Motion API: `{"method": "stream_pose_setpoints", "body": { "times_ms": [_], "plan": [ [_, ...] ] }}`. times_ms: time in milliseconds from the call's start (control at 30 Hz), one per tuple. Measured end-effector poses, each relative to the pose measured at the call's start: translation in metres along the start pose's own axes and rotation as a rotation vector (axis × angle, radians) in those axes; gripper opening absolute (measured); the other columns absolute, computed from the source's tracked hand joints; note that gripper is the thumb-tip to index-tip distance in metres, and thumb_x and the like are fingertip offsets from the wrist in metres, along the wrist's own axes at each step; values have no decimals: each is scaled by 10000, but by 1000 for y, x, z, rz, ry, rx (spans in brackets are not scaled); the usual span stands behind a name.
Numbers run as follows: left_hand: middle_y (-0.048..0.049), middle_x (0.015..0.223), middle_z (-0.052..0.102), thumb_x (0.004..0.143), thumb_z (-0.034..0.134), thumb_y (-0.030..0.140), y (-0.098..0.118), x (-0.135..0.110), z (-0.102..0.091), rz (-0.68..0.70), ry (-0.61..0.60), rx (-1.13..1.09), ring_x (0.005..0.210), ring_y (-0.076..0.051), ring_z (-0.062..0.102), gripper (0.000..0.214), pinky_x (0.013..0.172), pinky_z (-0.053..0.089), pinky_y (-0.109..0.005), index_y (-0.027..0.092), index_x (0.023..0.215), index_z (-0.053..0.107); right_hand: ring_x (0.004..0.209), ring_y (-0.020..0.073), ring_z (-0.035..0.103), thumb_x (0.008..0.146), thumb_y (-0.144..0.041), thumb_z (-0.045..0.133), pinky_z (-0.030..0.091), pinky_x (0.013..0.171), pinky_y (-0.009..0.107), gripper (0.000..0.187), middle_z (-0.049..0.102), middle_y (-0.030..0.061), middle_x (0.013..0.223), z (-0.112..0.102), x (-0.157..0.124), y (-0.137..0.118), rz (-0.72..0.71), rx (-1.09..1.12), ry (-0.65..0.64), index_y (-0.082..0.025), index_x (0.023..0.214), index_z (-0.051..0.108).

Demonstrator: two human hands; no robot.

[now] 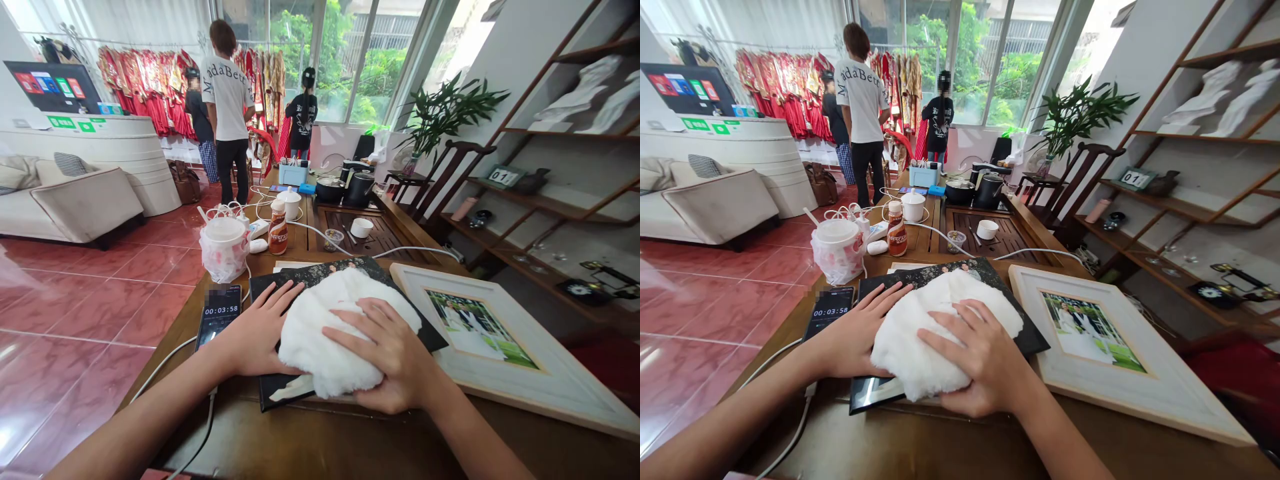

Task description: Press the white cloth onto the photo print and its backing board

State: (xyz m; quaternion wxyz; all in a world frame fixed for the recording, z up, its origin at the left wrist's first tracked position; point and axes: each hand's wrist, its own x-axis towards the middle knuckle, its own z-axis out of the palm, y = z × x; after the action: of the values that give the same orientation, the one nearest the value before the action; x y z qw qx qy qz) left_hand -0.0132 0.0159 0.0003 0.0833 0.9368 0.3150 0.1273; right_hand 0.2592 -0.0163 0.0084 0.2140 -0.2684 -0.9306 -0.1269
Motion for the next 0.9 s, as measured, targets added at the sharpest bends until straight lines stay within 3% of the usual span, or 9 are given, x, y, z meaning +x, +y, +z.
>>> {"method": "stream_pose_setpoints", "body": {
  "times_ms": [267, 500, 733, 900],
  "plan": [
    [-127, 1616, 185, 795, 506, 811, 2, -1, -1, -4, 26, -20, 1487, -354, 131, 1009, 1200, 138, -548, 207, 1555, 231, 1061, 323, 570, 734, -400, 624, 395, 957, 532, 632, 623, 136, 1246, -4, -4, 13, 90, -65, 19, -198, 1327, 543],
    [-120, 1617, 187, 773, 585, 772, 0, 0, -1, 0, -15, 13, 1484, -369, 138, 972, 1201, 132, -542, 236, 1535, 308, 1101, 335, 550, 683, -452, 649, 364, 981, 541, 728, 592, 118, 1320, 1, 1, -3, 9, 5, 5, -223, 1361, 513],
    [-122, 1625, 143, 794, 465, 834, 3, 0, -3, -23, -15, 2, 1496, -328, 102, 1035, 1212, 105, -517, 190, 1562, 207, 1071, 335, 555, 692, -391, 639, 371, 963, 541, 676, 607, 132, 1262, -2, -4, 11, 92, -64, 15, -203, 1332, 530],
    [-131, 1620, 167, 842, 550, 714, 0, 1, 0, -8, -39, 46, 1492, -339, 118, 889, 1205, 122, -527, 225, 1538, 295, 1099, 338, 554, 653, -407, 605, 339, 977, 543, 734, 598, 122, 1299, 3, 2, -5, -22, 27, 28, -210, 1354, 512]
  ]
}}
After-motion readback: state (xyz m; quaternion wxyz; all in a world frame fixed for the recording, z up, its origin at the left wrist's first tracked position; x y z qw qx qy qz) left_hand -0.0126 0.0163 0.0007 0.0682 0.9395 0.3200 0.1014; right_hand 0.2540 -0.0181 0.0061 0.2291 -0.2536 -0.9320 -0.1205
